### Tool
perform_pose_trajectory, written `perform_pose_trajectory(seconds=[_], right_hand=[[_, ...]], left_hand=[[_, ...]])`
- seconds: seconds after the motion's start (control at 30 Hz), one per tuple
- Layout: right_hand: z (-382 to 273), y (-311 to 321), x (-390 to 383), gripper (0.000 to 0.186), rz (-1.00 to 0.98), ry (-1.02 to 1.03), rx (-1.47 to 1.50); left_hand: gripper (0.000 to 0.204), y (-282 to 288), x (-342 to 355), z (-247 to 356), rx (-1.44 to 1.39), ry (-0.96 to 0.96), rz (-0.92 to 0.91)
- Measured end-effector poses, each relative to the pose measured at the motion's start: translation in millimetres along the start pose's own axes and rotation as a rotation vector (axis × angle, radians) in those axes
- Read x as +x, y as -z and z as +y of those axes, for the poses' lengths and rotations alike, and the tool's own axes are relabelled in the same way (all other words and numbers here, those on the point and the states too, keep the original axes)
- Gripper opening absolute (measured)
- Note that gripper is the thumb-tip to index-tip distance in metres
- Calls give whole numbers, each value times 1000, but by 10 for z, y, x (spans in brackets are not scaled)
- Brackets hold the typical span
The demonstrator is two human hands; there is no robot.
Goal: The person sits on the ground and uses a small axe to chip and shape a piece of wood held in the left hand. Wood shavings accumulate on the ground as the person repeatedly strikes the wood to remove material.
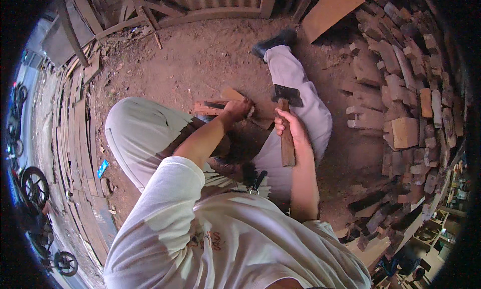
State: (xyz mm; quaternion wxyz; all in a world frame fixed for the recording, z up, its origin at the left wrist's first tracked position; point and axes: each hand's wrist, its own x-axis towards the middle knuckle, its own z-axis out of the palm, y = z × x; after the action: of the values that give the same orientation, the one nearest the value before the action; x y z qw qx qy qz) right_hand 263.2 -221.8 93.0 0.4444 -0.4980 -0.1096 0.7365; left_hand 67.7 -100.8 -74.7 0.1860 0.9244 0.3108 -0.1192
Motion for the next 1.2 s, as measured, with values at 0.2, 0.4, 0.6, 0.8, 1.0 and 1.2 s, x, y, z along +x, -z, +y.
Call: perform_pose_trajectory(seconds=[0.2, 0.4, 0.6, 0.8, 1.0, 1.2], right_hand=[[65, 134, 58, 21, -4, -52, 61], [-21, 97, 23, 21, 8, -29, 43], [-46, 15, -24, 23, -89, 21, 40], [-31, 206, -102, 26, -97, 101, 76], [-111, -371, -608, 24, -99, 284, -136], [-907, -1043, -1953, 30, -13, 412, -553]], left_hand=[[50, -128, 214, 100, 5, -4, 70], [50, -166, 296, 16, 123, -130, 149], [45, -737, 443, -274, 106, -170, 204], [35, 164, 545, -229, -201, 35, 120], [31, 1038, 473, -613, -357, 139, 346], [41, 2308, 440, -682, -256, 143, 609]])
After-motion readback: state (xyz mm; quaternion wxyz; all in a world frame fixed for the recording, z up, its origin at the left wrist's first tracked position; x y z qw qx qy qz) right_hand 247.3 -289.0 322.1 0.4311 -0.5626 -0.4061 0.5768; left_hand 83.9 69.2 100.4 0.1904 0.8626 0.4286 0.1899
